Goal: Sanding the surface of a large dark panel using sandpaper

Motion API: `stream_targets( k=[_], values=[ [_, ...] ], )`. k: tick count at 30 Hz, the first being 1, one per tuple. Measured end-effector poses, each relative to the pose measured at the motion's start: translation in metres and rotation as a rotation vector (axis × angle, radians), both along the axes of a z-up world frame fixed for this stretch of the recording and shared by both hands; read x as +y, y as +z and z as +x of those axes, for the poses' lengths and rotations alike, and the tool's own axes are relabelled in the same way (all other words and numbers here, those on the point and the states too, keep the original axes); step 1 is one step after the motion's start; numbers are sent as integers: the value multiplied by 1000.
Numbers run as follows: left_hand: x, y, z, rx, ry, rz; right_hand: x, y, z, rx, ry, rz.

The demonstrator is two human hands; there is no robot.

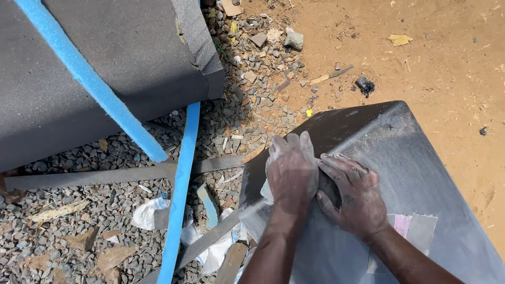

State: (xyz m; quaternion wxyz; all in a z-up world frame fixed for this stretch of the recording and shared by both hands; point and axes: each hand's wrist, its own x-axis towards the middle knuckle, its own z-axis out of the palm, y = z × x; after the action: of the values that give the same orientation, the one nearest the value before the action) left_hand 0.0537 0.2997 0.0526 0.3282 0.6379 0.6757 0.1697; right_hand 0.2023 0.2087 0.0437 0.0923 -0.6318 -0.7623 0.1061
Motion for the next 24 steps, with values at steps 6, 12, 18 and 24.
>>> stream_targets(
  k=[6, 12, 18, 24],
  values=[
    [-30, 3, -86, 239, 150, -603, -1, -2, -9, 30, 5, 21],
    [15, -13, -18, 123, 116, -397, 2, 3, -13, -23, -15, 63],
    [-17, 1, -94, 190, 138, -710, 0, 1, -13, -31, -21, 61],
    [36, -1, -32, -8, 114, -845, 4, 2, -15, -11, -3, 95]
  ],
)
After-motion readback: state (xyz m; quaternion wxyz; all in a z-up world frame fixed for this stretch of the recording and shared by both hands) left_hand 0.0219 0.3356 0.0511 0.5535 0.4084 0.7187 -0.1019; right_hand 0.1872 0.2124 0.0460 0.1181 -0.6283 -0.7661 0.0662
